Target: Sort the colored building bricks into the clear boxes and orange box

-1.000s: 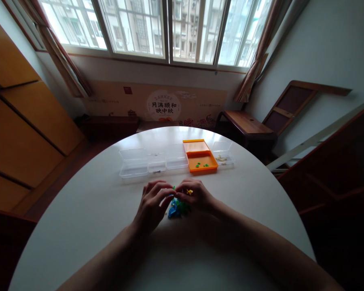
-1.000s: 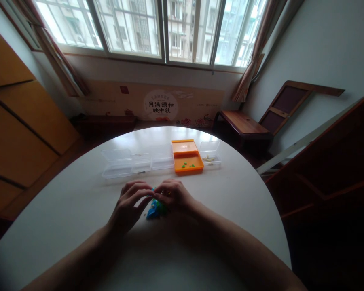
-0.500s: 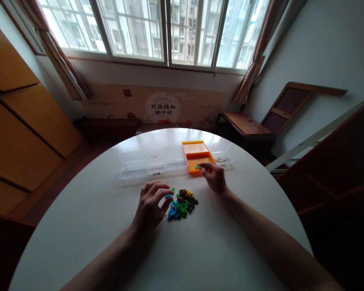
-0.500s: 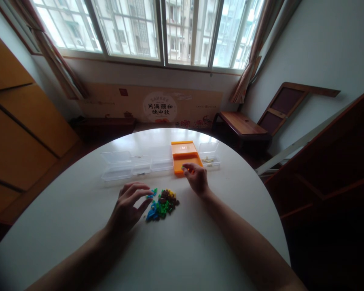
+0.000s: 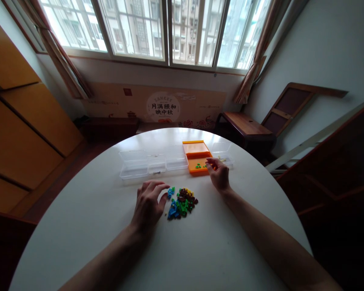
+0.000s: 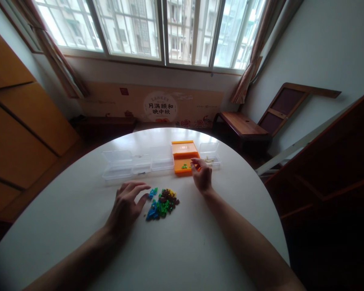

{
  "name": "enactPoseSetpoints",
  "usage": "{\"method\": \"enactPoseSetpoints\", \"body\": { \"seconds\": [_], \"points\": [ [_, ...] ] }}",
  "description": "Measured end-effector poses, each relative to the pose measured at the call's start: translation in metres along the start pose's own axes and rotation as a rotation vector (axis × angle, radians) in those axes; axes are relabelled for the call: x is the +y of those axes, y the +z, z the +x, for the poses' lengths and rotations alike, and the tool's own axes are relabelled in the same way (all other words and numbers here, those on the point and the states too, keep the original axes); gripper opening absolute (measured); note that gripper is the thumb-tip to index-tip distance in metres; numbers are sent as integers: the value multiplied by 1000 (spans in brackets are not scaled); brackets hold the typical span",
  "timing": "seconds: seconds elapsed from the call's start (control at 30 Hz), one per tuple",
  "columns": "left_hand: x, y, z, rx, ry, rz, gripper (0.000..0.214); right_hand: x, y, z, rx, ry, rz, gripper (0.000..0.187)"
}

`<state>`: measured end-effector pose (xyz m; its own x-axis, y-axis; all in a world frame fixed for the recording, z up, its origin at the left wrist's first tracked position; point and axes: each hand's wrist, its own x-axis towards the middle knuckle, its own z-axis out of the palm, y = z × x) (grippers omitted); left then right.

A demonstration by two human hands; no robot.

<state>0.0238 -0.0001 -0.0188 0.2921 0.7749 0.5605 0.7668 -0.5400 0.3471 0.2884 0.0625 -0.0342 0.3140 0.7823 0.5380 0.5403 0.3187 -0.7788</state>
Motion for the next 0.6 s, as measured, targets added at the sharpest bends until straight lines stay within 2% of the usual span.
{"method": "enactPoseSetpoints", "body": {
  "seconds": [0.13,0.33,0.6],
  "points": [
    [-6,2,-2,-24,-64,45,25,-10,3,-9,-85,-104,-21,18],
    [-7,2,-3,-58,-76,60,21,-22,8,-23,-253,-282,-57,16],
    [-5,4,-2,-98,-61,40,13,-22,10,-29,-349,-377,-67,15]
  ]
}}
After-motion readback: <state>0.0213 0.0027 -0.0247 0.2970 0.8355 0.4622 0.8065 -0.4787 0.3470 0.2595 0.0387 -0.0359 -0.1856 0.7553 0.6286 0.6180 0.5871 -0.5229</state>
